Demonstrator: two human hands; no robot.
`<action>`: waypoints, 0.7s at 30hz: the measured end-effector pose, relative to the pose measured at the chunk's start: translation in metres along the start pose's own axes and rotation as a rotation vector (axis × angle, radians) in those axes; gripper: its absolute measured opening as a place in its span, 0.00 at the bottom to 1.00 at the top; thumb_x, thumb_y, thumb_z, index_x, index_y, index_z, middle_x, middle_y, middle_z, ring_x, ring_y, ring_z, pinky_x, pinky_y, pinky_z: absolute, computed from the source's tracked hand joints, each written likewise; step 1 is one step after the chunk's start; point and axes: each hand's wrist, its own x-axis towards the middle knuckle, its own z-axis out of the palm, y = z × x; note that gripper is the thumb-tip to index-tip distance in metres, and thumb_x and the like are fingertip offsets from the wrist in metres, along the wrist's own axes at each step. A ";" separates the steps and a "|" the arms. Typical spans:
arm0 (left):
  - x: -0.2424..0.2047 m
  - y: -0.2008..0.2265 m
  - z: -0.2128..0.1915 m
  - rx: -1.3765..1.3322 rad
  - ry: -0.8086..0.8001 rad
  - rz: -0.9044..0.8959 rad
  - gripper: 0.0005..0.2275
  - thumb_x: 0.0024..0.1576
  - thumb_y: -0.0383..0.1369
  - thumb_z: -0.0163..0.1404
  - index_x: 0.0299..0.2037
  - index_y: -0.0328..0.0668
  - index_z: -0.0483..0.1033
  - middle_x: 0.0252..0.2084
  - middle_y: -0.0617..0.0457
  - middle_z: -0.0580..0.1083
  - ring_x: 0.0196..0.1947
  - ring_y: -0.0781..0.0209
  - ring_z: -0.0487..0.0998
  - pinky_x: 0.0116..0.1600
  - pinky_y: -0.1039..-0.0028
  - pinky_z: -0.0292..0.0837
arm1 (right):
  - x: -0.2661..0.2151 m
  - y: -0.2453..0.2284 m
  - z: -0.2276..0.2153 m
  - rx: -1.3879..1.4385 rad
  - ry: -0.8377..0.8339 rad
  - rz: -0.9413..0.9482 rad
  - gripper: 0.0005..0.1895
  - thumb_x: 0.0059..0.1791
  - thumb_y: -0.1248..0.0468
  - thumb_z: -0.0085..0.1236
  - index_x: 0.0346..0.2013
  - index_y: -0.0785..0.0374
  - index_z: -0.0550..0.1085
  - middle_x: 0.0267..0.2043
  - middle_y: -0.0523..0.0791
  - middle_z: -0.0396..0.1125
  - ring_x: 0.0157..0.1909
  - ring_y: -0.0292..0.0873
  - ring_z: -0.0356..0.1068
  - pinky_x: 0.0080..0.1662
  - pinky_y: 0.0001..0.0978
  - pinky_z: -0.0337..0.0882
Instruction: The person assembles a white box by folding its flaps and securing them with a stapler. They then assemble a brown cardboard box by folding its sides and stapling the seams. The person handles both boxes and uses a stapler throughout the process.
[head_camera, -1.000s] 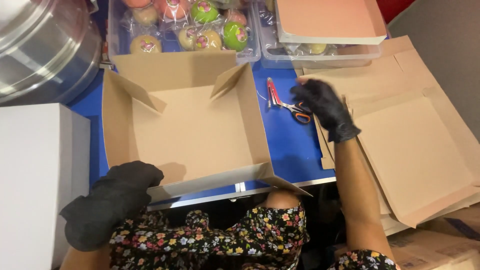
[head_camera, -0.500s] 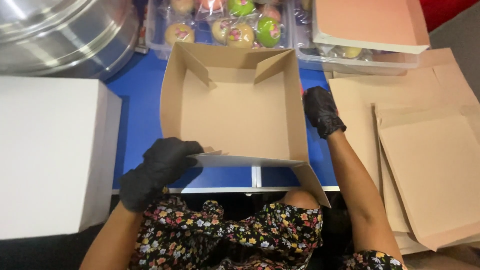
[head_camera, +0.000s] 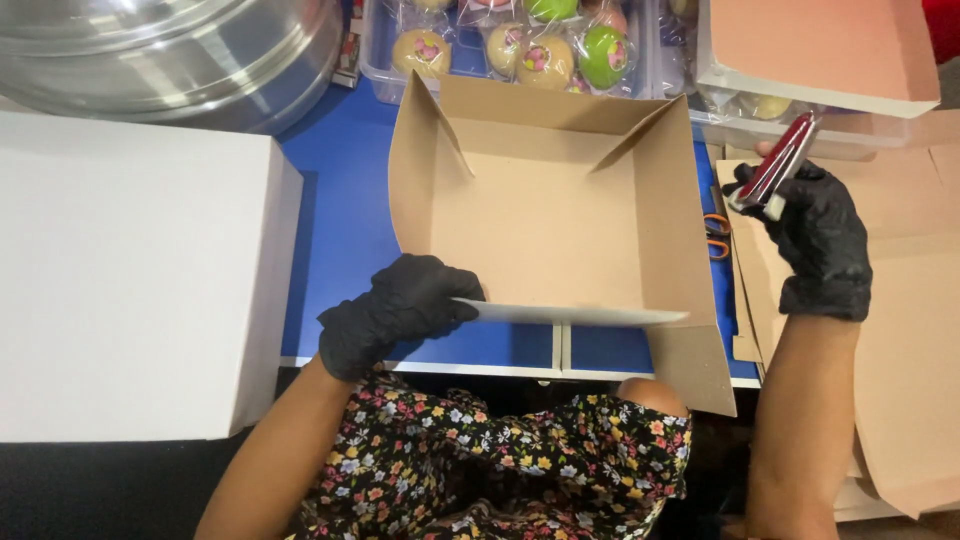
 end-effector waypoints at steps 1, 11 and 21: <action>0.001 -0.002 0.002 0.016 -0.008 0.037 0.12 0.55 0.44 0.59 0.49 0.71 0.81 0.44 0.49 0.81 0.51 0.43 0.81 0.58 0.53 0.76 | -0.010 -0.011 0.015 0.128 -0.001 0.018 0.28 0.38 0.65 0.61 0.53 0.64 0.75 0.45 0.52 0.75 0.48 0.48 0.80 0.43 0.33 0.82; 0.000 -0.031 0.030 0.054 0.174 0.190 0.10 0.53 0.42 0.62 0.44 0.66 0.83 0.41 0.51 0.81 0.49 0.41 0.80 0.56 0.52 0.77 | -0.063 0.010 0.216 -0.269 -0.874 -0.163 0.24 0.33 0.57 0.58 0.41 0.61 0.70 0.29 0.47 0.68 0.36 0.55 0.71 0.37 0.46 0.71; -0.001 -0.022 0.027 0.054 0.226 0.309 0.09 0.57 0.44 0.58 0.46 0.62 0.80 0.37 0.50 0.80 0.49 0.42 0.80 0.57 0.55 0.76 | -0.087 0.019 0.222 -1.287 -0.573 -0.224 0.29 0.43 0.43 0.65 0.52 0.55 0.76 0.45 0.48 0.75 0.53 0.57 0.74 0.55 0.54 0.74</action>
